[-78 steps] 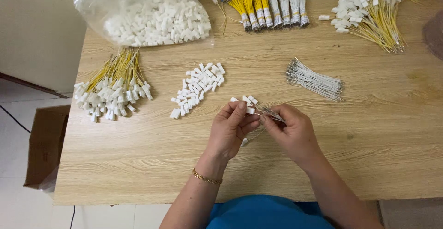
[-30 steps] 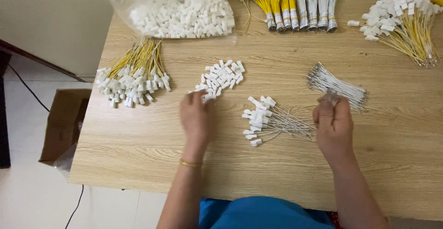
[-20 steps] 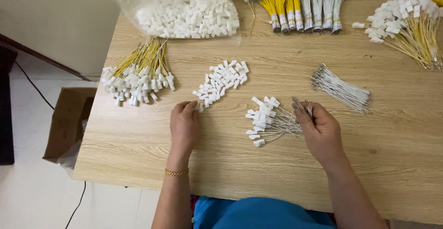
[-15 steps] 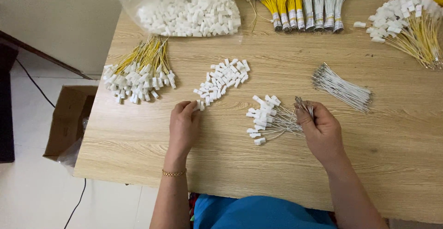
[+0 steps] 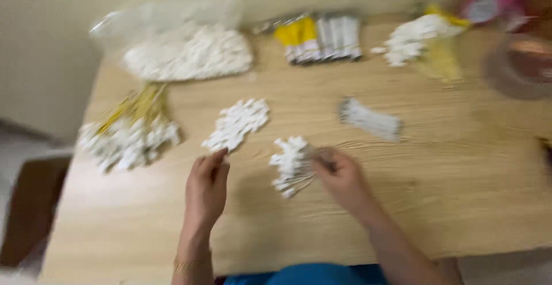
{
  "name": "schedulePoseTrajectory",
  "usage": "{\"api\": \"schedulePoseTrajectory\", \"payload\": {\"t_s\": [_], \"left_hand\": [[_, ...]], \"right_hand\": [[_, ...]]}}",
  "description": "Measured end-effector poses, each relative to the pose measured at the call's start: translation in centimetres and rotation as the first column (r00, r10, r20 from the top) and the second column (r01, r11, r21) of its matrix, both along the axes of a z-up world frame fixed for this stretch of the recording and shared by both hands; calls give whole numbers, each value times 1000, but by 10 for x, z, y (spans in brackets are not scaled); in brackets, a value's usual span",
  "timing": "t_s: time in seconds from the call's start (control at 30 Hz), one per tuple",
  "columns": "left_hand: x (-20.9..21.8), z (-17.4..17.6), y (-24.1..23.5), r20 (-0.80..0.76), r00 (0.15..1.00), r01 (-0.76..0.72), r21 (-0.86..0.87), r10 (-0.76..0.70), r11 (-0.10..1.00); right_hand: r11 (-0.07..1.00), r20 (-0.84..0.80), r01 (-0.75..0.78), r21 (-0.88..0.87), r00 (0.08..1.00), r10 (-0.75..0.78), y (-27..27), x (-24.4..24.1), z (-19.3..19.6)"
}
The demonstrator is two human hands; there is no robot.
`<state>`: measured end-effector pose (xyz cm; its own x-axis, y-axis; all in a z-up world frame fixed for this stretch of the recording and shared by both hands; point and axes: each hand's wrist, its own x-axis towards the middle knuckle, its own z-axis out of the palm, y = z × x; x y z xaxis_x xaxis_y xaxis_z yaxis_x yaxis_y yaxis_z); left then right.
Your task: Assembling small white plastic connectors onto thin metal wires by hand
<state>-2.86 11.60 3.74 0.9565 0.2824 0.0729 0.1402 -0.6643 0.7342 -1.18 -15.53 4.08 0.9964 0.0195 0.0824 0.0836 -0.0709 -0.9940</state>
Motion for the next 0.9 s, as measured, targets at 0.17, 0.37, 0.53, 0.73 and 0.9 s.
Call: {"api": "schedulePoseTrajectory", "payload": {"t_s": [0.17, 0.37, 0.53, 0.73, 0.9], "left_hand": [[-5, -6, -66, 96, 962, 271, -455, -256, 848], [-20, -5, -110, -48, 956, 96, -882, -290, 462], [-27, 1, -117, -58, 965, 86, -850, -256, 519], [-32, -14, -116, 18, 962, 147, -875, -272, 462], [-31, -6, -127, -61, 976, 39, -895, -208, 444]], "right_hand": [[988, -42, -136, -67, 990, 134, 9, -13, 3], [974, 44, -160, -161, 985, 169, 0, -31, 40], [964, 88, -106, -244, 987, 131, -5, -44, 32], [967, 47, -253, 24, 967, 252, -4, -49, 18], [991, -28, -110, 73, 993, 113, -14, -45, 1]]}}
